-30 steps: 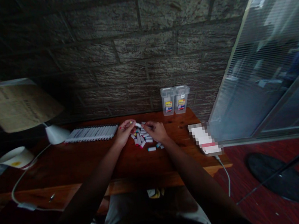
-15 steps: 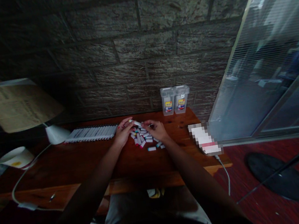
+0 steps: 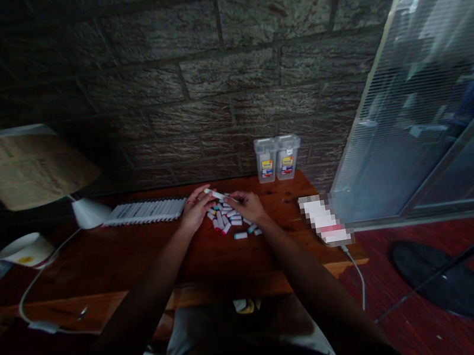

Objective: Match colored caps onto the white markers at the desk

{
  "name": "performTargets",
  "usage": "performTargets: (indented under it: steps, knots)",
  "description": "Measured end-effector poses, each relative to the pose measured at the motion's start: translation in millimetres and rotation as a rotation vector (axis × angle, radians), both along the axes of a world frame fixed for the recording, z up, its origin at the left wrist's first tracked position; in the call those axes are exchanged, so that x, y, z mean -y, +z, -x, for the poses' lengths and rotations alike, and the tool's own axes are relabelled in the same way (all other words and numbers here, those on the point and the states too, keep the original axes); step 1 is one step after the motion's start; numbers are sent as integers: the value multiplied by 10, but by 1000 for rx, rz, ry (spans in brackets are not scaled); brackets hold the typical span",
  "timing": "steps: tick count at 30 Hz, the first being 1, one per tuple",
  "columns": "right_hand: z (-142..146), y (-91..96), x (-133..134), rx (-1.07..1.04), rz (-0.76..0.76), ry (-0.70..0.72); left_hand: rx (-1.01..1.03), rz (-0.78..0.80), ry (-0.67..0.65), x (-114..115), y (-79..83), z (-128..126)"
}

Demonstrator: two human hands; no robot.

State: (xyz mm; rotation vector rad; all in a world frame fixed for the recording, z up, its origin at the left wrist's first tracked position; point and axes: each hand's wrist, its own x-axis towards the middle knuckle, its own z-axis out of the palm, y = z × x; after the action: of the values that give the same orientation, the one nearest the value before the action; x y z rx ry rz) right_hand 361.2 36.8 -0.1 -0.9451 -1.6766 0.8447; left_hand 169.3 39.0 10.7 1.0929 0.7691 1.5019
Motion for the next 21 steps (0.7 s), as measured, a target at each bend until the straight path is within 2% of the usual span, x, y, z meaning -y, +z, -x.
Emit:
performTargets:
  steps: [5, 10, 16, 21]
  knots:
    - [0, -5, -3, 54, 23, 54, 34, 8, -79, 39, 42, 17]
    - [-6, 9, 17, 70, -25, 76, -13, 21, -140, 56, 51, 23]
    - [-16, 36, 53, 138, -91, 12, -64, 13, -136, 46, 26, 14]
    - [-12, 78, 94, 203, -159, 15, -112, -1, -91, 51, 30, 1]
